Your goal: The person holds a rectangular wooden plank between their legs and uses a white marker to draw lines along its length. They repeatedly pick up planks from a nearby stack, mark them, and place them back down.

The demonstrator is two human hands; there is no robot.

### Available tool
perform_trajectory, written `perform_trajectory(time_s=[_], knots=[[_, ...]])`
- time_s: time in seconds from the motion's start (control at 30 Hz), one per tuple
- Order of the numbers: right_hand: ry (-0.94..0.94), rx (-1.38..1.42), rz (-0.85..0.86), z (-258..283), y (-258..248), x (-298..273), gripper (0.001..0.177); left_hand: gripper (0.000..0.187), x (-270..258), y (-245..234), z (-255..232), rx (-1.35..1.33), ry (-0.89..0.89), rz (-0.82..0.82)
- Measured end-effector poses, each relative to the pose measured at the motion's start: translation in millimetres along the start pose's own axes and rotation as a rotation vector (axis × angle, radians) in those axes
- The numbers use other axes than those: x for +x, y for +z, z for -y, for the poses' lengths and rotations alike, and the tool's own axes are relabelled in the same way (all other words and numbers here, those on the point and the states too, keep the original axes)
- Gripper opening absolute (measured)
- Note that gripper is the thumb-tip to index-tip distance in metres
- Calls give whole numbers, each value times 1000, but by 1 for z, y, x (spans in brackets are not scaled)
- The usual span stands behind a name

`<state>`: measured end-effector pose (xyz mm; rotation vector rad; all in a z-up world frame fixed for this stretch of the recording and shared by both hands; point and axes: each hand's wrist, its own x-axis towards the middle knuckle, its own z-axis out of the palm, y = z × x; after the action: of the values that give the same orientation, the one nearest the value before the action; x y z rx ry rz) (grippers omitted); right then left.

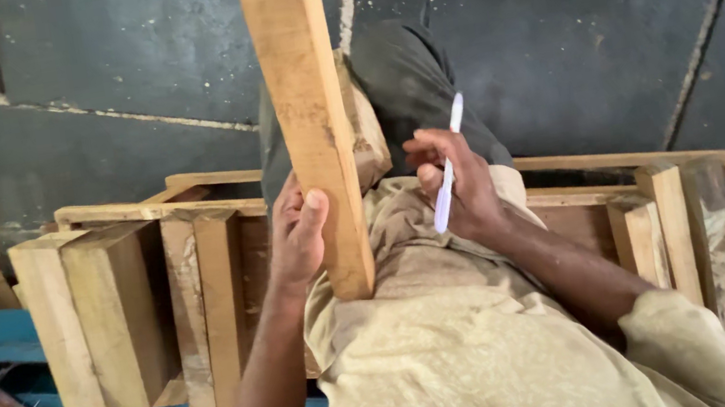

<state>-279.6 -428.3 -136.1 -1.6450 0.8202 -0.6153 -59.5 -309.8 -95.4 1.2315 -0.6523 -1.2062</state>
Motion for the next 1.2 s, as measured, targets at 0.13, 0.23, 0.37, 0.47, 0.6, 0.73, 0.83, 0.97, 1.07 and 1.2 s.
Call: perform_trajectory(time_s=[0.13,0.23,0.37,0.47,0.6,0.73,0.83,0.97,1.07,1.2], knots=[[-21,-150,43,8,-2,-4,50,57,-11,-26,26,7,29,-115],[-55,-236,74,7,2,0,58,58,-21,-48,39,-64,-19,-230],[-180,-372,110,4,14,12,73,58,-32,-65,41,-185,-39,-344],[-296,-401,129,5,21,19,80,57,-32,-72,46,-196,-40,-361],[-333,-420,161,2,28,22,74,53,-26,-71,54,-262,-42,-311],[-342,-346,17,4,33,34,69,52,-12,-56,40,-180,-23,-259],[-347,-269,-28,9,41,42,68,55,2,-40,19,-180,30,-167],[-396,-247,-46,10,42,46,76,55,13,-29,0,-121,58,-104],[-378,-391,-37,2,42,45,76,51,15,-24,-1,-131,44,-87],[-386,-452,-138,-6,54,52,76,48,22,-22,-3,-104,77,-84]])
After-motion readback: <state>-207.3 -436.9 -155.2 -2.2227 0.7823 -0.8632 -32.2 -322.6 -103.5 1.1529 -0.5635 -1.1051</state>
